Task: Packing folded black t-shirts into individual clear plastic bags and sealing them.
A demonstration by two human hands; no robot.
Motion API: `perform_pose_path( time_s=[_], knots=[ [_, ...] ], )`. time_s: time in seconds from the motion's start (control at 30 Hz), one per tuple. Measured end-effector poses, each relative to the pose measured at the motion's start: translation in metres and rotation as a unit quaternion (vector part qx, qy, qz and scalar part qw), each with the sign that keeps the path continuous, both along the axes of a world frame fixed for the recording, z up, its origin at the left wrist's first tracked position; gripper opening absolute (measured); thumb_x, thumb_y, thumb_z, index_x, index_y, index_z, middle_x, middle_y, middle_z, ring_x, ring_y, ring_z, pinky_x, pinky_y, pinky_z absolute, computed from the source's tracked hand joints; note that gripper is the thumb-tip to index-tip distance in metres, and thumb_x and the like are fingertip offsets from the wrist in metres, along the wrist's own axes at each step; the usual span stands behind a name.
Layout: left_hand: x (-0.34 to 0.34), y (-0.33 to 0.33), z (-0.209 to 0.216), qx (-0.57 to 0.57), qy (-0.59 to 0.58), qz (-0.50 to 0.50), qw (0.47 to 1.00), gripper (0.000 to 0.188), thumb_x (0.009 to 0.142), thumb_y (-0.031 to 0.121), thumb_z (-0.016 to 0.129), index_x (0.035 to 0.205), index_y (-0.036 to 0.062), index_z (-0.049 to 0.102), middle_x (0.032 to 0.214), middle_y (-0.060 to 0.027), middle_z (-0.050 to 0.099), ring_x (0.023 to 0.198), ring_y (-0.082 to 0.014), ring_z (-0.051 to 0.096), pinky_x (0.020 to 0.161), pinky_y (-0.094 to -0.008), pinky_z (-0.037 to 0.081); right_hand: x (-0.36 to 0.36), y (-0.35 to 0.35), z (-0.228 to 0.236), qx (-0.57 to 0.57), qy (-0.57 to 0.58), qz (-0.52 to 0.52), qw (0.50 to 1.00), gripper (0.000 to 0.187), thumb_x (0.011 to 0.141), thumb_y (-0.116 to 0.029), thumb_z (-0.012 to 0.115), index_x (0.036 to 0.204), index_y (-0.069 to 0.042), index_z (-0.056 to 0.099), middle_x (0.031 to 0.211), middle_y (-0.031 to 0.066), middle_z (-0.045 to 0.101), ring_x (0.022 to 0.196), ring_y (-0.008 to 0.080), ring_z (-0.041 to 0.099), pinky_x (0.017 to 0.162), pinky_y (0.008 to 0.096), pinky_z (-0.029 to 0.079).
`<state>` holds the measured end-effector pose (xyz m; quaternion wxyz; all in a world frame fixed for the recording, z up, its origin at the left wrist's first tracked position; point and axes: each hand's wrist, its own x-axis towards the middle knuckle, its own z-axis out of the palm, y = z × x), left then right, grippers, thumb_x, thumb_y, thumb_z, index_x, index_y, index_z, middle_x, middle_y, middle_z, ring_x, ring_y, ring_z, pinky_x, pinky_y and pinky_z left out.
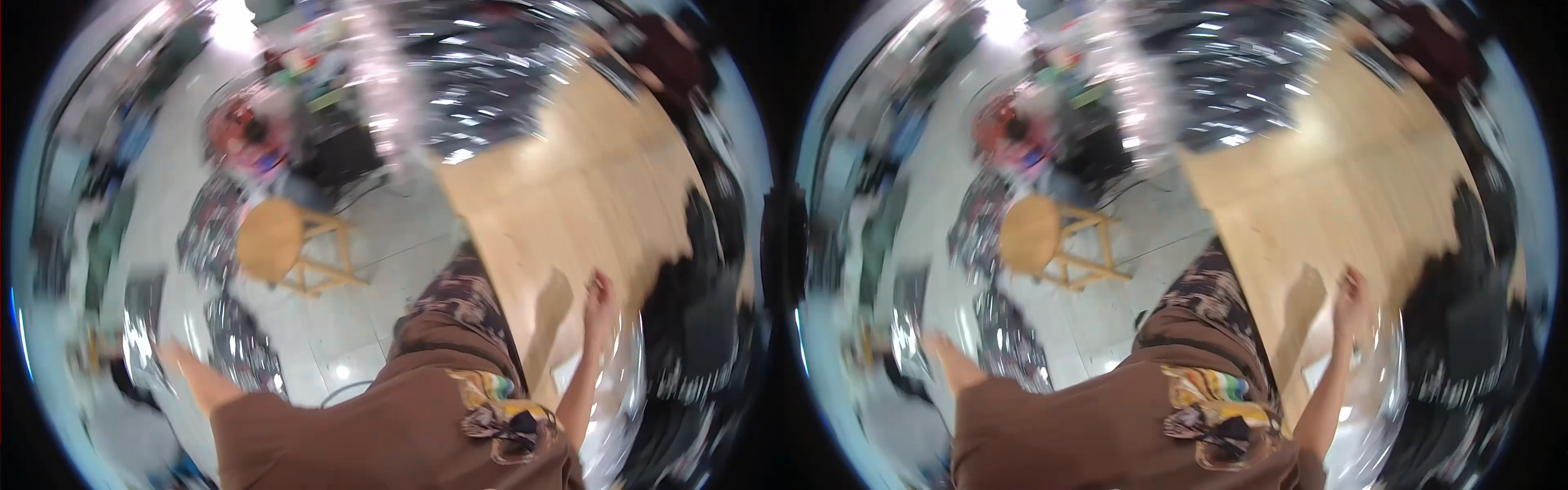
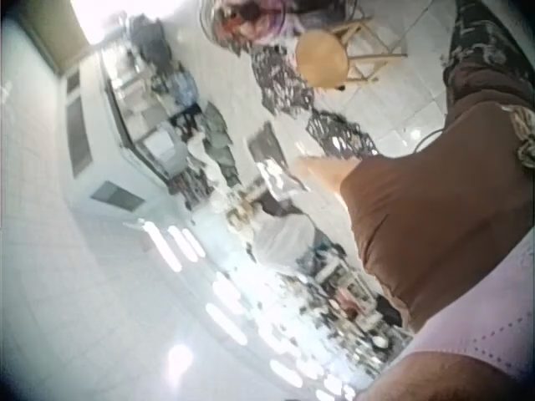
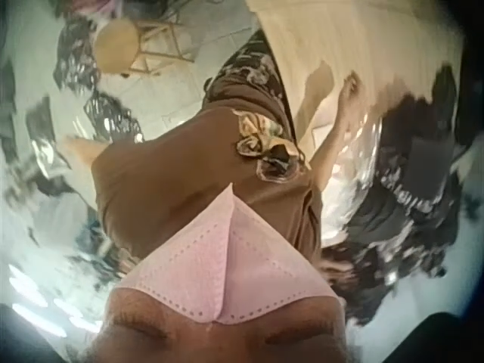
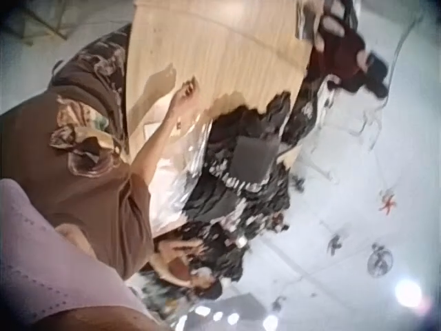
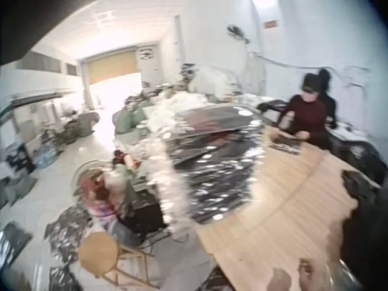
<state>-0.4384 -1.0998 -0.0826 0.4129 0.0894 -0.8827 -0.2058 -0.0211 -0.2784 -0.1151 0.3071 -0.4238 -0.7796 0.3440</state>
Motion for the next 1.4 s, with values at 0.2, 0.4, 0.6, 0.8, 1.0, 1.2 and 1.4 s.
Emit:
perform_pose_path(
  time_s=[0.2,0.4,0.6,0.8,1.0,1.2,1.4],
  knots=[
    [-0.176,0.319,-0.026,0.045,-0.004,-0.299,0.953,0.045,0.090,0.026,0.034,0.127,-0.0009,0.039,0.133,-0.0148,0.039,0.119,-0.0257,0.039,0.100,-0.0381,0.030,0.011,-0.055,-0.006,0.018,0.033,-0.057,0.998,0.025,0.077,-0.002,0.056,0.101,-0.007,0.059,0.093,0.0120,0.059,0.081,0.0245,0.059,0.071,0.0353,0.049],
    [-0.105,0.584,0.010,0.112,-0.035,-0.492,0.863,0.042,0.089,0.025,0.041,0.124,0.0011,0.042,0.129,-0.0129,0.043,0.112,-0.0250,0.045,0.092,-0.0355,0.037,0.082,-0.120,-0.013,0.208,-0.100,-0.224,0.947,0.021,0.071,-0.007,0.060,0.091,-0.008,0.058,0.097,0.0108,0.054,0.092,0.0294,0.051,0.080,0.0402,0.039],
    [-0.004,0.642,0.067,0.148,-0.049,-0.507,0.847,0.040,0.088,0.024,0.048,0.122,0.0032,0.045,0.126,-0.0109,0.047,0.104,-0.0242,0.051,0.084,-0.0329,0.044,0.147,-0.158,-0.011,0.242,-0.159,-0.371,0.882,0.026,0.069,-0.009,0.064,0.094,-0.011,0.058,0.099,0.0096,0.054,0.100,0.0290,0.049,0.081,0.0416,0.037],
    [0.134,0.739,0.092,0.269,0.103,-0.736,0.612,0.039,0.080,0.002,0.060,0.115,-0.0013,0.044,0.109,-0.0179,0.050,0.098,-0.0259,0.051,0.082,-0.0344,0.046,0.215,-0.166,0.039,0.276,-0.182,-0.650,0.684,0.030,0.069,-0.011,0.064,0.098,-0.012,0.059,0.104,0.0080,0.054,0.101,0.0262,0.049,0.087,0.0404,0.031],
    [0.362,0.829,0.035,0.094,-0.099,-0.919,0.371,0.047,0.080,0.007,0.062,0.121,0.0049,0.040,0.130,-0.0099,0.038,0.124,-0.0243,0.031,0.100,-0.0370,0.027,0.292,-0.157,0.046,0.289,-0.068,-0.712,0.636,0.027,0.075,-0.010,0.061,0.101,-0.008,0.056,0.093,0.0046,0.058,0.091,0.0217,0.053,0.081,0.0333,0.038],
    [0.442,0.942,0.031,0.315,-0.518,-0.747,0.273,0.039,0.080,0.024,0.065,0.106,0.0060,0.042,0.090,-0.0024,0.047,0.081,-0.0112,0.047,0.068,-0.0251,0.040,0.276,-0.038,0.066,0.026,0.479,-0.456,0.750,0.016,0.085,-0.009,0.055,0.100,-0.003,0.054,0.089,0.0084,0.062,0.074,0.0152,0.061,0.061,0.0215,0.047],
    [0.469,0.971,0.046,0.354,-0.700,-0.571,0.242,0.053,0.074,0.041,0.068,0.107,0.0113,0.040,0.085,-0.0015,0.045,0.075,-0.0124,0.045,0.062,-0.0288,0.038,0.200,0.066,0.063,-0.246,0.645,-0.259,0.676,0.021,0.084,-0.014,0.058,0.100,-0.004,0.048,0.090,0.0131,0.060,0.081,0.0255,0.063,0.067,0.0340,0.052]
  ],
)
